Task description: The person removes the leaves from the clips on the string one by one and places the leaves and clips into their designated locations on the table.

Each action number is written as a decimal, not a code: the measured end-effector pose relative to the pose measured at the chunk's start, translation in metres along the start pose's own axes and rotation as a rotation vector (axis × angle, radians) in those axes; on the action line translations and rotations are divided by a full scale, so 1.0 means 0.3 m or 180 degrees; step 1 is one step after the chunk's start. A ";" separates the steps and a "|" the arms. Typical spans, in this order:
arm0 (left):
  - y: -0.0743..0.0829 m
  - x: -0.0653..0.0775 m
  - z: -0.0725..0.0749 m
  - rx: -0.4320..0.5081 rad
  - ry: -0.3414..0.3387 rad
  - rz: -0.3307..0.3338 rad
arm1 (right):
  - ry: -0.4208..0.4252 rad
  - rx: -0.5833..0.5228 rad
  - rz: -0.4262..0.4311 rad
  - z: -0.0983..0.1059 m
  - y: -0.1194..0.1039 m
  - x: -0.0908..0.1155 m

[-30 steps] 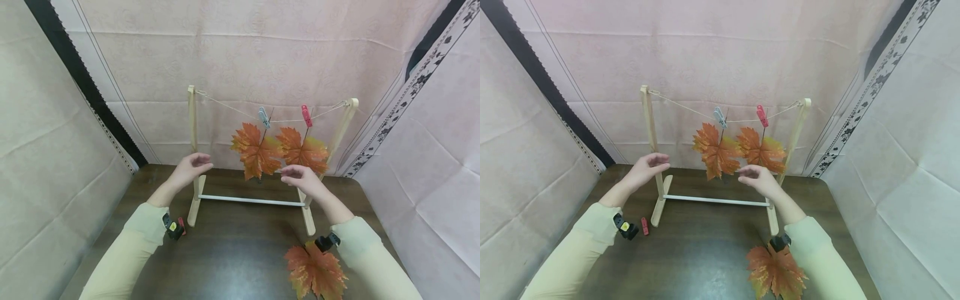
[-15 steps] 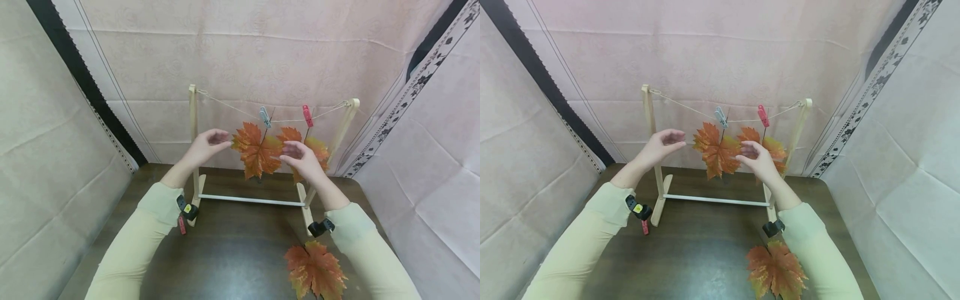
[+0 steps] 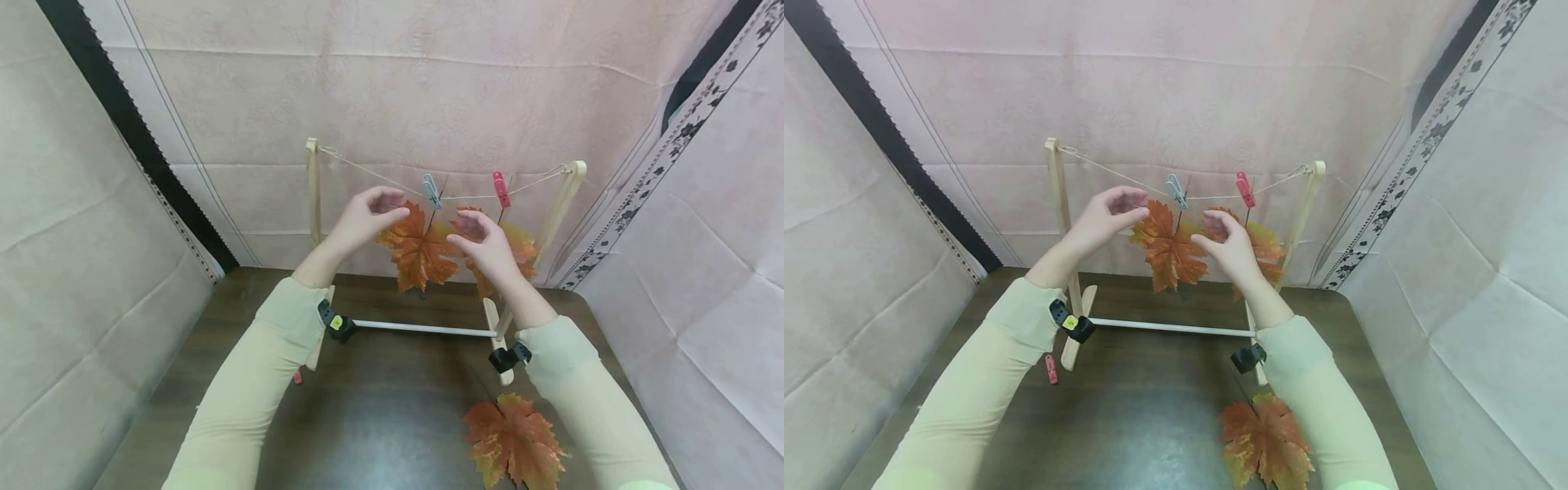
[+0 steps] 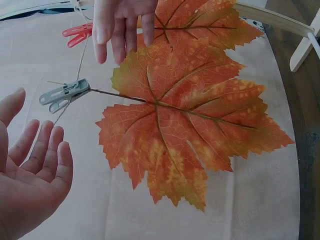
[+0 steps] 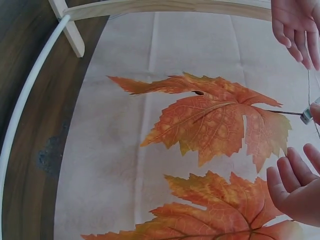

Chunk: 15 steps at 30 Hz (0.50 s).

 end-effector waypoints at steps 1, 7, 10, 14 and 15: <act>0.005 -0.004 -0.002 -0.0002 0.0006 -0.0003 | 0.0005 0.0006 0.0017 -0.001 -0.004 -0.005; 0.030 -0.028 -0.017 0.0067 0.0030 -0.0012 | -0.0041 -0.0029 -0.0030 -0.028 -0.003 -0.031; 0.042 -0.043 -0.027 0.0114 0.0060 -0.0007 | -0.0049 -0.0101 -0.0068 -0.050 0.006 -0.045; 0.060 -0.060 -0.046 0.0186 0.0110 0.0051 | -0.0016 -0.0127 -0.0023 -0.075 0.009 -0.066; 0.067 -0.062 -0.053 0.0206 0.0111 0.0063 | -0.0003 -0.0138 -0.0012 -0.081 0.009 -0.073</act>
Point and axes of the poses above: each hand's wrist, its own x-axis away from the middle knuckle, its own z-axis out of the back of the hand, y = z × x, the point moved 7 cm from there along -x, towards the middle knuckle, and after that the axes turned 5 degrees about z, right-handed, at the moved point
